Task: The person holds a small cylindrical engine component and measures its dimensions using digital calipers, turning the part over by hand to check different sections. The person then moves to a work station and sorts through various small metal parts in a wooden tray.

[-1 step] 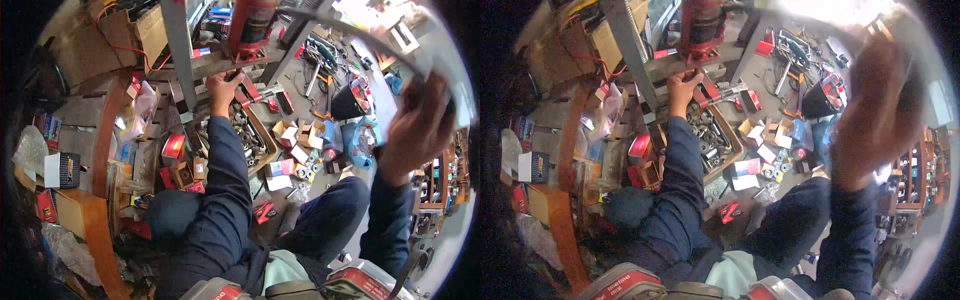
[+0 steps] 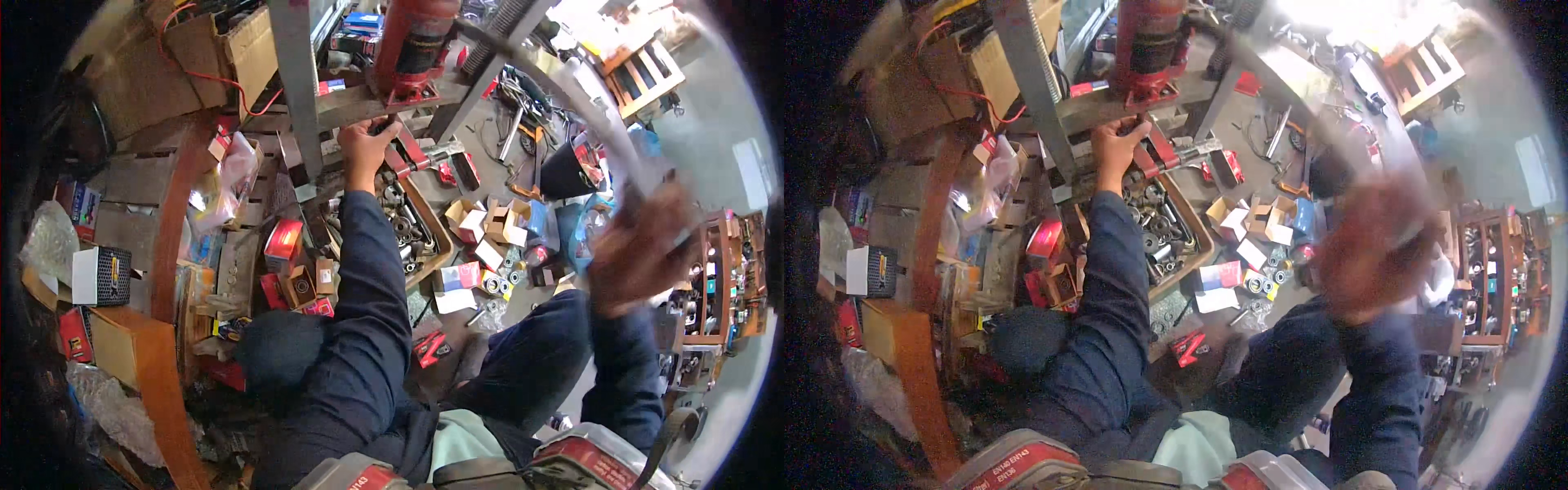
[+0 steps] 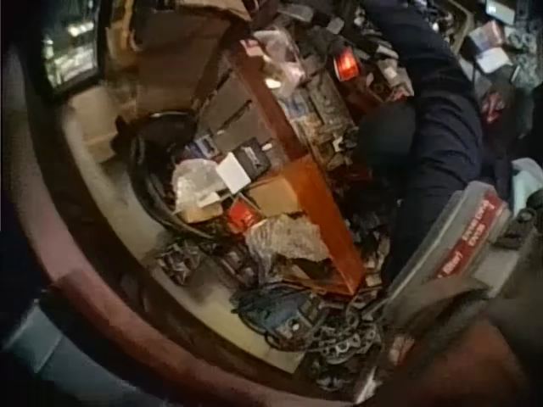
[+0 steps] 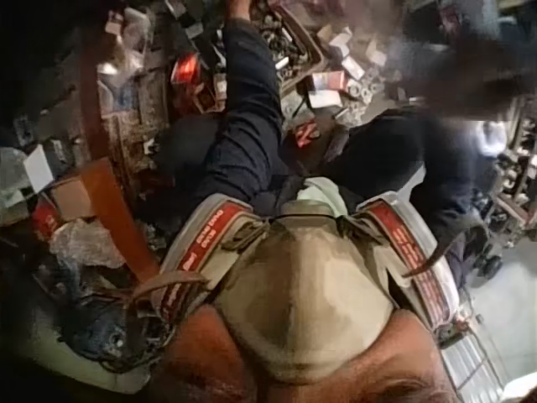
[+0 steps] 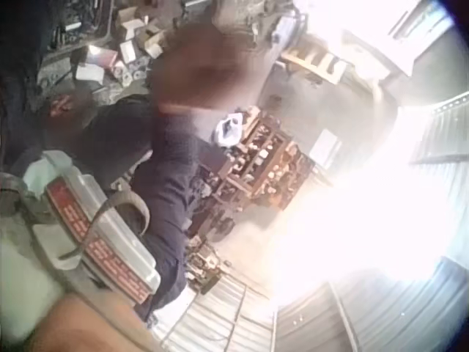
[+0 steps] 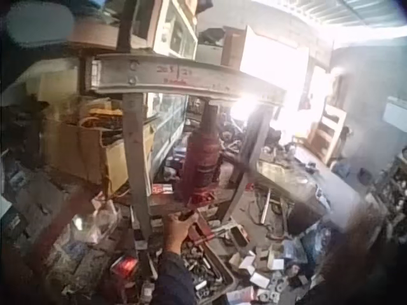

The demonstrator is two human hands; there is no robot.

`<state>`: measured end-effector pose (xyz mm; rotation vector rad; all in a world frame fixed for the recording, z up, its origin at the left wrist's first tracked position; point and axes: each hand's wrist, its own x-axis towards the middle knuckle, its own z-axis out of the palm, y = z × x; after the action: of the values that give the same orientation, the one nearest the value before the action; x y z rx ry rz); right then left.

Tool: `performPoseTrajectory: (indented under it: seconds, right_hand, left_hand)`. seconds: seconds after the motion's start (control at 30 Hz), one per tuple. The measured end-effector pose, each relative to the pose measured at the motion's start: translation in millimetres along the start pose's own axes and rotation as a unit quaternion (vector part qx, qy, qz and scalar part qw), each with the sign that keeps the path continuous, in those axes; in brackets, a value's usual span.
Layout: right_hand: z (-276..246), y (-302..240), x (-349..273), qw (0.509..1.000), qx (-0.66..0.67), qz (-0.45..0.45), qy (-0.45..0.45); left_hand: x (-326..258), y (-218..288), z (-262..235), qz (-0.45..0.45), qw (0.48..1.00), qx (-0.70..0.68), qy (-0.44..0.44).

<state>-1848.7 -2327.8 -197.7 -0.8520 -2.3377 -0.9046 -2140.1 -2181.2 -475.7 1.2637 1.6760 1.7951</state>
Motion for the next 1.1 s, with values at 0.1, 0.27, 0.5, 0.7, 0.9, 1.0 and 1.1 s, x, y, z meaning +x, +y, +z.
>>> performPoseTrajectory:
  seconds: [0.1,0.27,0.5,0.7,0.9,1.0,1.1]
  right_hand:
    - [28.3,-56.8,-63.7,0.926,0.332,-0.020,-0.177]
    - [-17.6,11.3,58.0,0.994,-0.051,0.087,0.031]
    - [15.0,-14.8,3.6,0.992,0.096,-0.006,-0.087]
    - [-22.5,1.4,10.0,0.978,0.173,0.018,-0.115]
    - [-19.6,86.7,164.9,0.987,-0.064,0.003,0.148]
    - [31.1,8.1,13.6,0.994,0.107,-0.009,-0.025]
    - [48.8,-28.0,-67.9,0.928,0.310,-0.020,-0.204]
  left_hand:
    - [0.1,-20.7,19.1,0.009,0.999,-0.039,-0.018]
    - [0.1,1.8,-16.7,0.046,0.998,0.013,0.030]
    - [2.8,-2.4,-18.8,0.013,0.999,0.034,-0.001]
    - [1.4,6.2,-4.1,-0.017,1.000,0.010,-0.012]
    - [2.4,6.3,-0.5,-0.019,1.000,-0.020,-0.013]
    - [2.1,3.2,-15.3,-0.049,0.998,0.014,-0.031]
    - [-0.8,-0.2,-4.3,-0.011,1.000,-0.019,-0.006]
